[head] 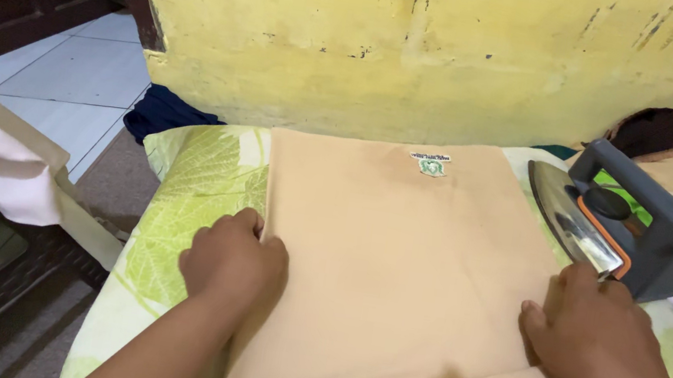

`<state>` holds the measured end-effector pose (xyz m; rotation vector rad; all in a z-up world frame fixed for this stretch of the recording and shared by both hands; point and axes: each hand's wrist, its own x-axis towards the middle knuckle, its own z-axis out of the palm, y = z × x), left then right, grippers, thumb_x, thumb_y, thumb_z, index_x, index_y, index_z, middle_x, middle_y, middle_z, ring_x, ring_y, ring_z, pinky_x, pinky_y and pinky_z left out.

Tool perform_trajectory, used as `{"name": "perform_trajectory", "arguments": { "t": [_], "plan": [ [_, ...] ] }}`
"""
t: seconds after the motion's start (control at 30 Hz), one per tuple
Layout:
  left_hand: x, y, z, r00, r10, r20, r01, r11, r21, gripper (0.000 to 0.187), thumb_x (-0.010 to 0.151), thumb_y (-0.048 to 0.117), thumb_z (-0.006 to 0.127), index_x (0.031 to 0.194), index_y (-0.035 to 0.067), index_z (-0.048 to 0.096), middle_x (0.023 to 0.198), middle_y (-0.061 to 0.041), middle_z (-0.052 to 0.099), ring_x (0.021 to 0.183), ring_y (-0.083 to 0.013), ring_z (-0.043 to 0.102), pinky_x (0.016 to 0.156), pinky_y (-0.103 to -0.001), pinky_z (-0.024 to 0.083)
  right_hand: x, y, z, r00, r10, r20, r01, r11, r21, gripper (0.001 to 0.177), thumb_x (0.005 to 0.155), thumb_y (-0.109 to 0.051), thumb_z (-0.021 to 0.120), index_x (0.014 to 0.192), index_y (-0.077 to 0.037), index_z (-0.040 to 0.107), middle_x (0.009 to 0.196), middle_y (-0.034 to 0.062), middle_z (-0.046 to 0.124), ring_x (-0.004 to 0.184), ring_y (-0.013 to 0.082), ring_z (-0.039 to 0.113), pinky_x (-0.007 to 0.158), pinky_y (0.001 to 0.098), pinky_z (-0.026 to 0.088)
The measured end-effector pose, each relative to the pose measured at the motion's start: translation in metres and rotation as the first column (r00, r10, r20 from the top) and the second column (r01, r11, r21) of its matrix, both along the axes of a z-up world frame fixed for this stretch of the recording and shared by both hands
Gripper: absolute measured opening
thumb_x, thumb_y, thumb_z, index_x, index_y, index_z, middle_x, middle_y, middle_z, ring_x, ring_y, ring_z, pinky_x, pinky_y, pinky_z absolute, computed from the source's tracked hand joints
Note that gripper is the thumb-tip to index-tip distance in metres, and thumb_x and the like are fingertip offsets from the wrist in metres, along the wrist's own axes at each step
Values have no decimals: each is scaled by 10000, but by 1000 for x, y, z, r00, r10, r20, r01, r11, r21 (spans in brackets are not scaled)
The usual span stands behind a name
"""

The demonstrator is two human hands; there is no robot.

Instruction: The person irons a beige garment on a patterned ironing board, repeatedly smoothing the fabric with an iron and adjusting the garment's position. The person then picks up a yellow garment and begins to unfold it.

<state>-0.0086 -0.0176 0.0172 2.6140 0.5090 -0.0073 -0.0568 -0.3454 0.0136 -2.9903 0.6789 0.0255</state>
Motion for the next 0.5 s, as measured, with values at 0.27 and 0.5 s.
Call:
{"name": "perform_trajectory", "arguments": {
  "t": [0.27, 0.5],
  "plan": [
    [-2, -9, 2, 993, 90, 72, -68, 963, -259, 248, 948, 193, 552, 1173, 92, 578, 1105, -161, 719, 1049, -346, 693, 929, -458, 517, 35, -17, -8, 999, 7, 32, -13, 980, 200, 538, 843, -329, 722, 1331, -173, 556, 1143, 188, 753, 1098, 377, 713, 968, 452, 548],
    [-9, -12, 5, 983, 126, 135, -67, 926, -372, 332, 978, 157, 525, 1303, 155, 455, 1093, -151, 714, 1025, -328, 705, 895, -452, 529, 41, -13, -4, 996, -24, 88, -10, 934, 357, 331, 848, -264, 734, 1172, -217, 686, 1027, 143, 759, 981, 309, 734, 880, 418, 563]
  ]
}}
